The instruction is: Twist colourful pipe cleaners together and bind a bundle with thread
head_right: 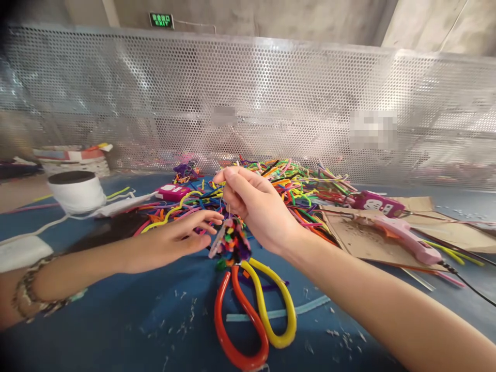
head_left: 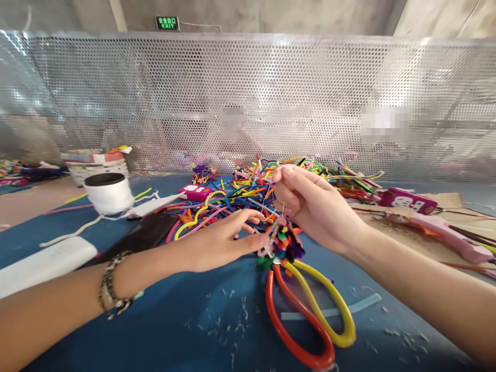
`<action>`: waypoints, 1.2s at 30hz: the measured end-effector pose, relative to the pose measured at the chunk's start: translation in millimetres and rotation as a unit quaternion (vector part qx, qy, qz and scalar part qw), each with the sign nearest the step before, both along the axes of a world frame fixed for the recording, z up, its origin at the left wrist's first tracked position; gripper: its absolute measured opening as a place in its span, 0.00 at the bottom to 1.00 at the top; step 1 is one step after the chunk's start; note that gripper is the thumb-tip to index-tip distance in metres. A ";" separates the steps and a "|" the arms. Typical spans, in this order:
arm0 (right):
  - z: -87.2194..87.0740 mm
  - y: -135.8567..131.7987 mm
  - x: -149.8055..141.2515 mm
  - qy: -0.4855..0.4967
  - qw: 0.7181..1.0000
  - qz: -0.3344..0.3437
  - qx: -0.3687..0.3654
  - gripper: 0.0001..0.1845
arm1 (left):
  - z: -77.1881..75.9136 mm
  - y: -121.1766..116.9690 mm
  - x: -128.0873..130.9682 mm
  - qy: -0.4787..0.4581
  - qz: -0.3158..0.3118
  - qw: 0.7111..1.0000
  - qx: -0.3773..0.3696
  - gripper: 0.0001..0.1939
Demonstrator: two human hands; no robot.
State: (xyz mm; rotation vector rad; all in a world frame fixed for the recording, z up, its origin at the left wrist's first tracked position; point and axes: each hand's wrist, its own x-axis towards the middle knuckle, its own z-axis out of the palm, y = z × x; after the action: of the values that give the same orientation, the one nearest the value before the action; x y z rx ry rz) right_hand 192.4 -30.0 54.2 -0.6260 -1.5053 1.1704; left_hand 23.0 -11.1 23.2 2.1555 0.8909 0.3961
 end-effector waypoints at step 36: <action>4.7 -2.7 3.8 -0.045 0.998 0.021 0.049 0.11 | 9.7 -1.4 3.4 -0.117 -0.025 0.980 -0.159 0.06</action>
State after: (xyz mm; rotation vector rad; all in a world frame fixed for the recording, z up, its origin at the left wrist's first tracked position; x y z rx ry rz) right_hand 196.2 -32.6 58.8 -0.5895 -1.6485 1.1059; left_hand 26.4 -12.5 32.9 1.7926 0.7128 0.4400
